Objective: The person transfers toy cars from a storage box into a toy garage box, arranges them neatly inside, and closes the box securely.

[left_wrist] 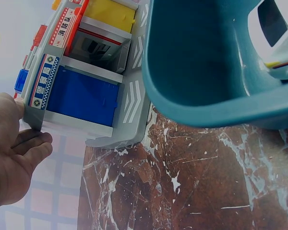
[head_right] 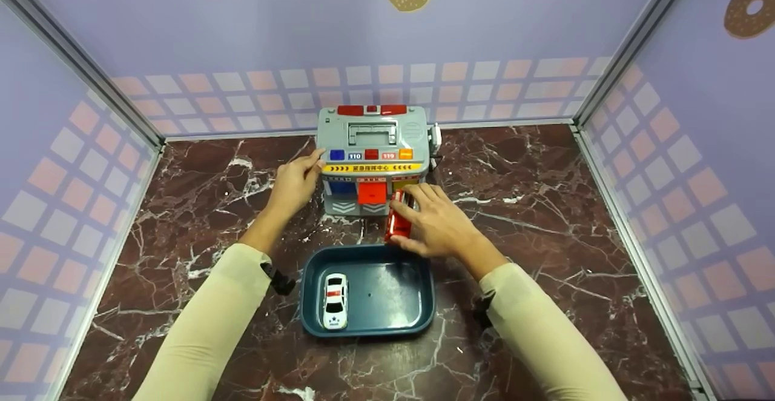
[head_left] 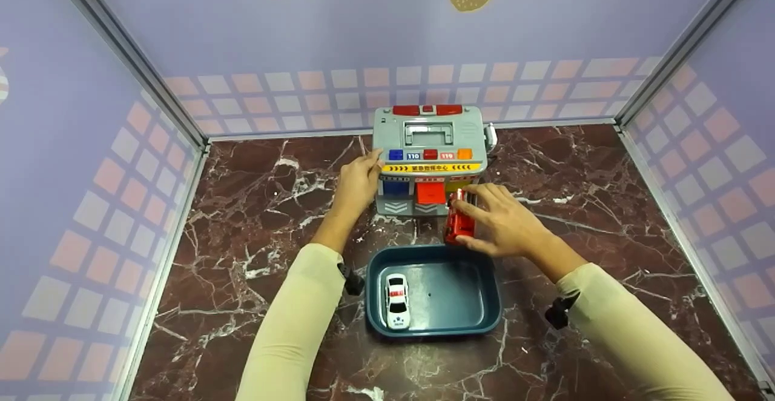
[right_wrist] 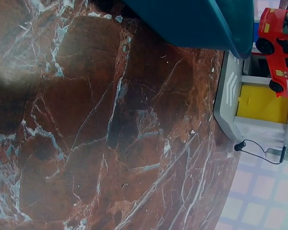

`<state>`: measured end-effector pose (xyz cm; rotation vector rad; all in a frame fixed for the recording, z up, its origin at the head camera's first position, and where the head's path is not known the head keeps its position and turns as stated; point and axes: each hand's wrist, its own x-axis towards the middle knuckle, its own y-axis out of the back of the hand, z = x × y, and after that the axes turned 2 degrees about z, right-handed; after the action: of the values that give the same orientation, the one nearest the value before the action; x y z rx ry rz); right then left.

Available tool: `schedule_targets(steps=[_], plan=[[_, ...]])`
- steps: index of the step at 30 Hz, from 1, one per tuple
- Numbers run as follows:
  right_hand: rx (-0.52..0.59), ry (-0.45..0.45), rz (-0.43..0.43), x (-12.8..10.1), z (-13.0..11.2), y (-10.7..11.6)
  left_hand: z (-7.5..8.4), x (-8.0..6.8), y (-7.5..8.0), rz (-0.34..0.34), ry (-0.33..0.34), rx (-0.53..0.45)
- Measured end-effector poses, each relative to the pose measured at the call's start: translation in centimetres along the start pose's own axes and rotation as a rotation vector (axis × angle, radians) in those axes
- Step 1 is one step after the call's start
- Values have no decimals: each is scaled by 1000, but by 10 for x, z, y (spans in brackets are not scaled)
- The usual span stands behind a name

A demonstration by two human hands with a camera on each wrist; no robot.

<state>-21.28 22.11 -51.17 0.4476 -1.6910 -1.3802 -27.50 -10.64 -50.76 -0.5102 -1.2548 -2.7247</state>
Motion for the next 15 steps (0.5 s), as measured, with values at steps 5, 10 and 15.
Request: schedule_targets(steps=[5, 10, 15], plan=[[35, -18, 0, 1, 1, -3, 0, 0, -1, 6, -10, -6], [61, -45, -8, 2, 1, -5, -1, 0, -1, 14, -15, -8], [77, -73, -28, 3, 1, -8, -1, 0, -1, 9, -7, -8]])
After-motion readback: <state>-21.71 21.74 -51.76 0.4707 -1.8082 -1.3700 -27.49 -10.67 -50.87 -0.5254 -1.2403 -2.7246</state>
